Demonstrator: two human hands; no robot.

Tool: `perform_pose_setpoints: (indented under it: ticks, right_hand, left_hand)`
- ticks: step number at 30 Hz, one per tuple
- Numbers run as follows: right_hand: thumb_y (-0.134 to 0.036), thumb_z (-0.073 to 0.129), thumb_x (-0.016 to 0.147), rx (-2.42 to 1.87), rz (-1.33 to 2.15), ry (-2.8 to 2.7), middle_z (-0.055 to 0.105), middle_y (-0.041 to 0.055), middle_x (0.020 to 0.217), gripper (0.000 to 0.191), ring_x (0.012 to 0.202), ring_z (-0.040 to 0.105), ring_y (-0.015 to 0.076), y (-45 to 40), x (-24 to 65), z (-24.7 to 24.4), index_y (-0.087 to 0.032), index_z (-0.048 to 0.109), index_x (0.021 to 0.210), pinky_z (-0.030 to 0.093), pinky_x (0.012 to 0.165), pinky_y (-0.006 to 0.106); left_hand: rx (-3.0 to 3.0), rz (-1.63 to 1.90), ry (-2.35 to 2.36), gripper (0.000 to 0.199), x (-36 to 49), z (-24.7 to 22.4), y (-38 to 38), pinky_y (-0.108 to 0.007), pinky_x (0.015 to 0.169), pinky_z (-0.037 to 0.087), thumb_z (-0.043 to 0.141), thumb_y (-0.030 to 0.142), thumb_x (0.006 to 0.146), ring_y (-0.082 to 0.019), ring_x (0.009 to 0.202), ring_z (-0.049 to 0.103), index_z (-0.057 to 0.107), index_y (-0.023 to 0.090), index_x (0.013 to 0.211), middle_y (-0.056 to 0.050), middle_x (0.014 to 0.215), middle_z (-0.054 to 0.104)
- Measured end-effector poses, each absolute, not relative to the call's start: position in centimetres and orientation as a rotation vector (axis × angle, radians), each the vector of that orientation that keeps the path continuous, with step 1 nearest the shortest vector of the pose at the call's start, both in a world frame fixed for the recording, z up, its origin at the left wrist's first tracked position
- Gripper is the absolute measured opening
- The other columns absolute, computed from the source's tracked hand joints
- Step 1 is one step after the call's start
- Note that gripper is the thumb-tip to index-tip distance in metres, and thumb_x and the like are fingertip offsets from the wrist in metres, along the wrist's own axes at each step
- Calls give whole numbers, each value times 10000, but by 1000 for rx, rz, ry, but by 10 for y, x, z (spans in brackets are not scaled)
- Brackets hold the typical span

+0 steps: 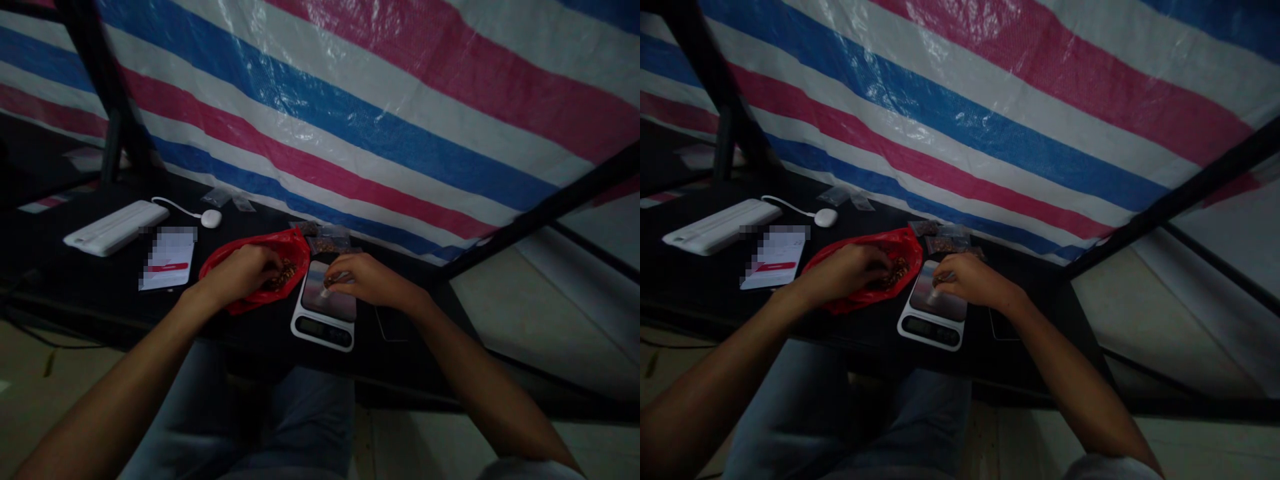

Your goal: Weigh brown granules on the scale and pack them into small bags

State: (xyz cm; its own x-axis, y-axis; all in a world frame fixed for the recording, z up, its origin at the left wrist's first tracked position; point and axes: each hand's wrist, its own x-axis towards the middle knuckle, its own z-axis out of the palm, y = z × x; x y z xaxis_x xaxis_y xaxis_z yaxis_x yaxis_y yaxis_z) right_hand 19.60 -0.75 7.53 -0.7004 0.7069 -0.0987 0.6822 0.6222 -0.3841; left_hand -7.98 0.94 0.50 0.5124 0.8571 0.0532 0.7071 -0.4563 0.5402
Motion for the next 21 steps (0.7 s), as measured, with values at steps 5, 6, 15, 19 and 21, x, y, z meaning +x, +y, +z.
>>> perform_pose_setpoints:
  ticks: [5,6,15,19,21]
  right_hand:
    - [-100,668,897,-1180,677,-2694,762,79,1008,143,935,703,192,-11,200,70,-163,774,968,503,869,300]
    - [-94,669,890,-1197,709,-2650,766,81,1006,143,935,708,194,-12,201,68,-159,769,969,513,871,304]
    - [-202,751,820,-1287,974,-2199,765,78,1012,224,952,731,197,-16,220,42,-155,732,1038,580,837,311]
    - [-184,712,834,-1271,970,-2139,757,60,980,195,919,717,181,-16,225,31,-163,726,1028,571,841,314]
    - [-196,725,820,-1245,980,-2091,747,53,960,218,889,707,176,-17,226,26,-168,720,1036,569,818,312]
  left_hand:
    - [2293,618,1104,229,-53,19,0,-261,925,511,588,218,939,-193,976,721,786,208,1054,-27,1092,791]
    - [2286,646,1082,223,-45,21,-2,-267,930,513,595,224,942,-198,976,723,789,201,1049,-33,1086,793]
    - [2330,651,909,244,-1,28,-9,-265,870,501,582,160,947,-207,975,726,806,217,1025,-50,1026,805]
    - [2350,622,941,236,5,26,-7,-282,847,504,581,164,933,-228,976,733,802,206,1003,-70,1009,806]
    - [2364,630,942,228,7,24,-7,-293,839,508,594,163,920,-241,980,735,799,192,1014,-85,1018,804]
